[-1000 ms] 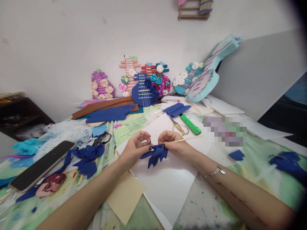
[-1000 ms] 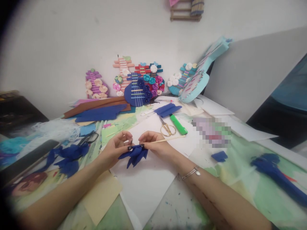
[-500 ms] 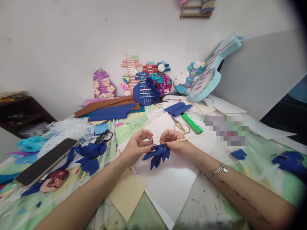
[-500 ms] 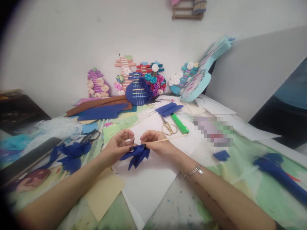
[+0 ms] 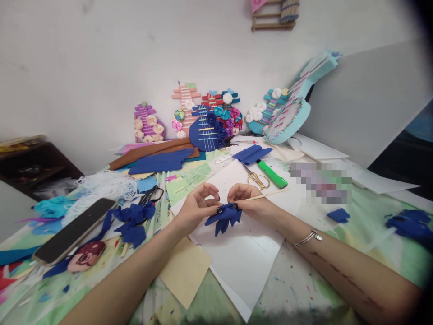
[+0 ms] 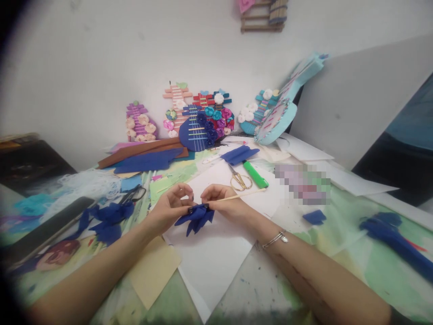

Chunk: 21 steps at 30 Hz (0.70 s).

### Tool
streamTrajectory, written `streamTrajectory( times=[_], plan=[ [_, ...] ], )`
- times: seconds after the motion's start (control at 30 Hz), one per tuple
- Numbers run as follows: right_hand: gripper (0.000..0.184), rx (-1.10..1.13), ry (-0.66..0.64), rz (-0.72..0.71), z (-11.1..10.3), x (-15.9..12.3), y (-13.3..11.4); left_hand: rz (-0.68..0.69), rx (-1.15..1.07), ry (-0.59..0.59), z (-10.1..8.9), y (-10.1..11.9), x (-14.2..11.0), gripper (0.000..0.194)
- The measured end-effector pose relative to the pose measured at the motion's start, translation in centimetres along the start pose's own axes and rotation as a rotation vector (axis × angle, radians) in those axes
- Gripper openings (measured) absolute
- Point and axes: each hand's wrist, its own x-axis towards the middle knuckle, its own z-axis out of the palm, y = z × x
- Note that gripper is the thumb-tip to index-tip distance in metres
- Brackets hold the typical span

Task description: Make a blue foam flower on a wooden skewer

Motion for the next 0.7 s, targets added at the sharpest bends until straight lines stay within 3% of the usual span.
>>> streamTrajectory(
  times=[0.7],
  plan=[
    [0.020,-0.040,0.007,-0.004,0.14,0.00,-0.16,0.009,-0.015,-0.001,-0.28,-0.38,0.07,0.036]
  ],
)
